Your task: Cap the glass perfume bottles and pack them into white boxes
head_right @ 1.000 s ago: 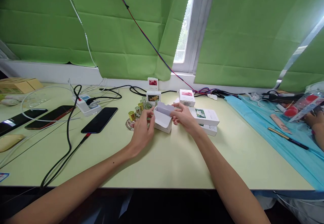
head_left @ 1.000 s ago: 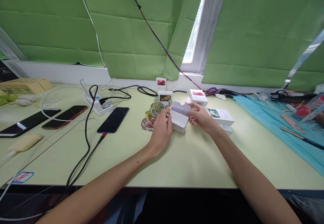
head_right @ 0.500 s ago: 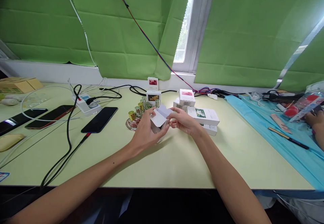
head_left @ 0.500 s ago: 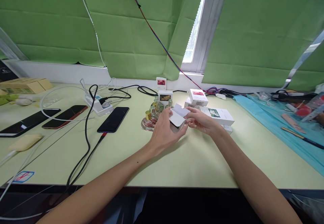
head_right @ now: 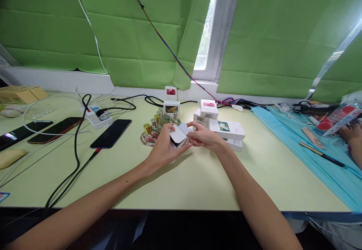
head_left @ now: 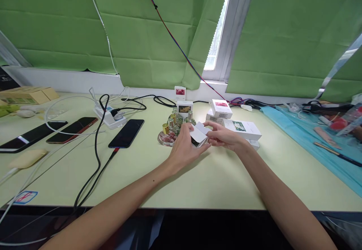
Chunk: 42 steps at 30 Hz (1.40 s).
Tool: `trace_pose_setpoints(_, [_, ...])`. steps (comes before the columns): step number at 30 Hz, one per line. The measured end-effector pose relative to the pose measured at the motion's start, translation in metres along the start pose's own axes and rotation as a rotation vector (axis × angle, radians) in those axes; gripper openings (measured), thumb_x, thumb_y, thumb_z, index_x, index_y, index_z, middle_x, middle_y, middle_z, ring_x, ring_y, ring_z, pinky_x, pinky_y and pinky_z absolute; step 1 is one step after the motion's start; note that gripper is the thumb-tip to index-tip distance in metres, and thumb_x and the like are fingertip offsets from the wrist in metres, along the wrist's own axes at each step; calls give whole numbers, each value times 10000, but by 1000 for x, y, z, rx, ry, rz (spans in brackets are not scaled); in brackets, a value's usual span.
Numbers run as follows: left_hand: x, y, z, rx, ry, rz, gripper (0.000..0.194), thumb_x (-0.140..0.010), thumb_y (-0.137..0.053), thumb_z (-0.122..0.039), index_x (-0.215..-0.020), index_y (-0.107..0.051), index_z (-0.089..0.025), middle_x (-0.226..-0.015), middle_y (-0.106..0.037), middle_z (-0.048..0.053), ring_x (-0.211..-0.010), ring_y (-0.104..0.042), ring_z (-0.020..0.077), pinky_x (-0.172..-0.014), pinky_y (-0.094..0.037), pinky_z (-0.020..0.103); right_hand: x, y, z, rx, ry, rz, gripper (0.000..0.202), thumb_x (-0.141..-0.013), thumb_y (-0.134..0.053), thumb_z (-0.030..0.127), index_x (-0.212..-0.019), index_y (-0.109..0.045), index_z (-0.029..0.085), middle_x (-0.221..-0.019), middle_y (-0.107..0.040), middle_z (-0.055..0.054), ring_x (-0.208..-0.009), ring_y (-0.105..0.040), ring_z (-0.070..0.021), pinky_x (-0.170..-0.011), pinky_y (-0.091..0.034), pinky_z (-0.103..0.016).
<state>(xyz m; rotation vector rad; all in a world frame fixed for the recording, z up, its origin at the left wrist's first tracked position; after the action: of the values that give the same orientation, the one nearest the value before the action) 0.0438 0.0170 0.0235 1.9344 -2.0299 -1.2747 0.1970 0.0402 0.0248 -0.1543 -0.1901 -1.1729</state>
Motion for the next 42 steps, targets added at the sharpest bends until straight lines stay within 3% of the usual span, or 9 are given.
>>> trace_pose_setpoints(8, [1, 1, -1, 25, -15, -12, 514, -803, -730, -450, -1051, -331, -242, -1117, -526, 60, -883, -565, 197, -658, -414, 298, 1, -1, 3, 97, 43, 19, 391, -708, -707, 214, -1068, -555, 242, -604, -396, 118, -467, -297, -44, -451, -156, -210])
trace_pose_setpoints(14, [2, -1, -1, 31, -23, -2, 525, -793, -740, -452, -1077, -354, -239, -1096, -525, 51, -922, -576, 210, -701, -427, 313, 0, 3, 6, 212, 96, -33, 400, -758, -783, 390, -1070, -582, 242, -676, -491, 84, -471, -293, -42, -451, -179, -224])
trace_pose_setpoints(18, [3, -2, -2, 12, -12, 20, 514, -801, -725, -476, -1085, -368, -238, -1081, -525, 46, -928, -571, 213, -706, -428, 320, -2, 10, 7, 273, 117, -117, 527, -736, -806, 554, -1103, -609, 231, -736, -572, 49, -507, -334, -54, -461, -236, -224])
trace_pose_setpoints(22, [4, -4, -2, 16, 11, 68, 502, -809, -713, -496, -1078, -374, -241, -1056, -545, 36, -888, -571, 206, -700, -428, 323, -6, 24, 10, 372, 196, -305, 528, -764, -743, 646, -1061, -664, 216, -825, -650, -1, -555, -454, -81, -485, -308, -231])
trace_pose_setpoints(25, [4, -5, -3, -2, -12, 93, 494, -812, -707, -520, -1074, -395, -240, -1051, -556, 36, -886, -572, 210, -703, -427, 328, -9, 32, 16, 448, 298, -456, 424, -837, -681, 599, -986, -684, 202, -839, -700, -29, -635, -562, -125, -567, -398, -250])
trace_pose_setpoints(28, [4, -7, -4, -16, -34, 136, 486, -809, -707, -529, -1073, -420, -239, -1056, -566, 36, -887, -574, 213, -701, -429, 332, -14, 28, 27, 533, 402, -511, 266, -897, -644, 450, -931, -691, 191, -813, -723, -47, -761, -647, -170, -702, -469, -277])
trace_pose_setpoints(32, [4, -8, -4, -23, -50, 197, 493, -787, -725, -527, -1058, -431, -238, -1038, -582, 31, -875, -581, 221, -699, -432, 341, -19, 0, 50, 717, 500, -438, 125, -906, -624, 293, -933, -703, 200, -887, -747, -44, -799, -675, -173, -758, -491, -283])
trace_pose_setpoints(38, [4, -9, -4, -24, -61, 203, 451, -788, -716, -506, -1038, -464, -227, -1043, -585, 51, -902, -590, 242, -723, -450, 360, -31, -56, 84, 1033, 667, -168, 289, -959, -566, 186, -1201, -723, 199, -941, -759, -39, -740, -650, -147, -846, -472, -292])
trace_pose_setpoints(42, [5, -10, -3, -58, -46, 218, 477, -782, -707, -540, -1056, -479, -222, -1036, -596, 70, -925, -598, 270, -719, -453, 372, -50, -77, 86, 1231, 685, 37, 409, -959, -509, 112, -1306, -706, 205, -873, -747, -43, -803, -630, -171, -812, -450, -281])
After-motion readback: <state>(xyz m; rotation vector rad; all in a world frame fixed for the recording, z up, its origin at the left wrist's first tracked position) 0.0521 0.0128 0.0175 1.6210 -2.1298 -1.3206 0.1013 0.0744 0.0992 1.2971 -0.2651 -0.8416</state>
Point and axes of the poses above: each hand's wrist, its own x-axis away from the middle knuckle, its own y-axis out of the back of the hand, z = x × y, the point moved 6 cm from there along -x, towards the middle knuckle
